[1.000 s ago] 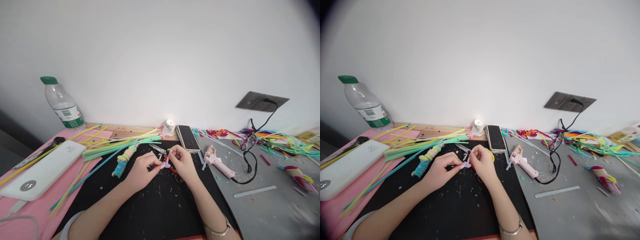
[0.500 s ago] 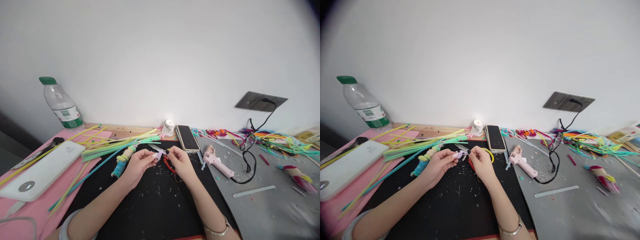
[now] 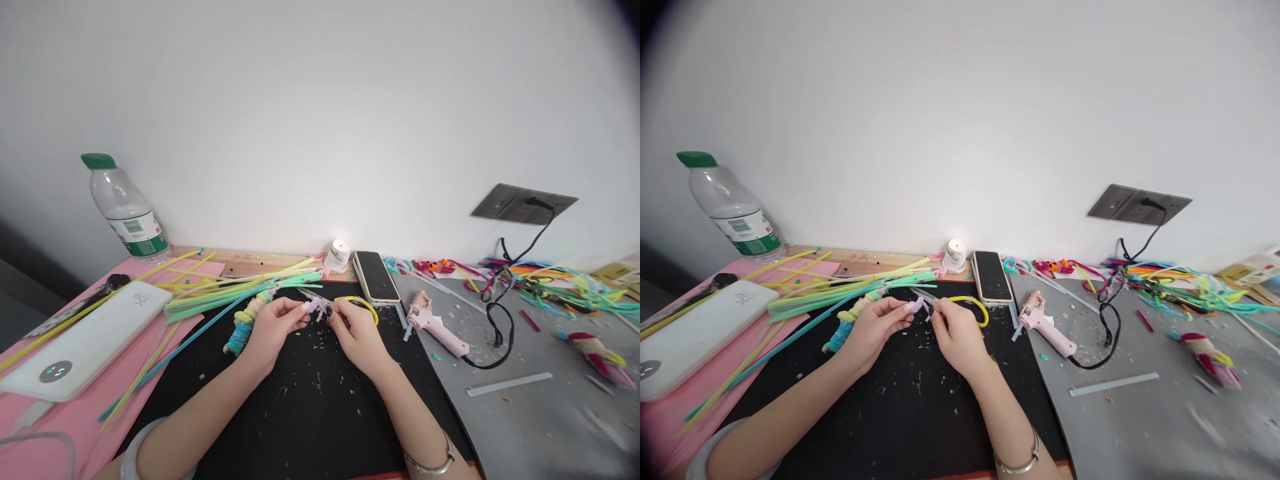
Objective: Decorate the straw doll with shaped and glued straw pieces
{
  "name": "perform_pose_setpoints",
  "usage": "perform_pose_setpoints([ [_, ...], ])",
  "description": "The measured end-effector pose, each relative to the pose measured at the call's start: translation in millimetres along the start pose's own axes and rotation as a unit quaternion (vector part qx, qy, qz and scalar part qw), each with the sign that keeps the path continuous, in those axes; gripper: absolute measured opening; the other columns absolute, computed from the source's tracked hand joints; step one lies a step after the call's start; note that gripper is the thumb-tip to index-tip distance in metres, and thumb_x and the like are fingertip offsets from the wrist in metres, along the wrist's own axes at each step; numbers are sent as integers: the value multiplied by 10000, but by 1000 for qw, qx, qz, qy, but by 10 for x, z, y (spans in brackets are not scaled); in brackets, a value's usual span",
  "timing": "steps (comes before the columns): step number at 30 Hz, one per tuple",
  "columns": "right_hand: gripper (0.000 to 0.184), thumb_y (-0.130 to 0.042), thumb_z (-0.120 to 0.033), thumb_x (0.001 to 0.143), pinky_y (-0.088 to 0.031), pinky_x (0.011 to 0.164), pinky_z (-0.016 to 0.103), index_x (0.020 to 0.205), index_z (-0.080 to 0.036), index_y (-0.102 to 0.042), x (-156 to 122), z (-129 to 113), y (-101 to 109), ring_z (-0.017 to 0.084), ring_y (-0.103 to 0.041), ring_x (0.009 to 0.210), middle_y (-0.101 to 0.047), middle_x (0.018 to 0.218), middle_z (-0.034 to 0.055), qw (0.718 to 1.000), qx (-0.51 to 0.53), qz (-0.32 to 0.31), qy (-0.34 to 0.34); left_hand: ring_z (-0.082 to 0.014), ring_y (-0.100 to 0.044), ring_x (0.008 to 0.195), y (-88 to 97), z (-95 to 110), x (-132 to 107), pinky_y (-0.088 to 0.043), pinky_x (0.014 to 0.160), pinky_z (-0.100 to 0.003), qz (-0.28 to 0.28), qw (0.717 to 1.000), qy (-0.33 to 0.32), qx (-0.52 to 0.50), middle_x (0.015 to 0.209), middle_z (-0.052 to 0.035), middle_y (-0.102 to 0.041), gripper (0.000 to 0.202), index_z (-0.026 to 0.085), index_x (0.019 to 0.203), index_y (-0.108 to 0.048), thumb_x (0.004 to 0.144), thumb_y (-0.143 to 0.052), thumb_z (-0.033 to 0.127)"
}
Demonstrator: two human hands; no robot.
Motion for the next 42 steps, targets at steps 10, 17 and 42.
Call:
perform_pose_setpoints([
  [10, 197, -414, -150, 879, -296, 559, 224, 688, -200, -407, -10, -27, -29, 114, -411, 576, -443, 620, -36, 999, -4, -29, 12, -151, -625, 614, 4, 24, 22, -494, 597, -254, 28, 991, -63, 114, 602, -25, -662, 253, 140, 659, -642, 610, -766, 355],
  [17, 217, -409, -161, 883, -284, 557, 228, 669, -196, -390, -12, -18, -33, 113, -414, 573, -452, 615, -32, 999, 12, -35, 11, -163, -623, 670, 7, 26, -8, -474, 612, -255, 4, 965, -131, 227, 670, -20, -652, 209, 159, 664, -596, 708, -675, 347],
  [42, 254, -439, -164, 825, -235, 496, 229, 583, -192, -366, 30, 88, -7, 91, -312, 504, -341, 527, -59, 998, 54, 10, -32, -106, -509, 655, -188, 147, -202, -407, 629, -231, -150, 828, -363, 399, 690, 3, -525, 149, 166, 675, -535, 817, -540, 121],
])
Point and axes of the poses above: each hand's wrist, its own x-axis towards the middle knuckle, its own y-axis out of the back of the hand, z = x × y, the point moved 4 cm from there along x, towards the middle knuckle
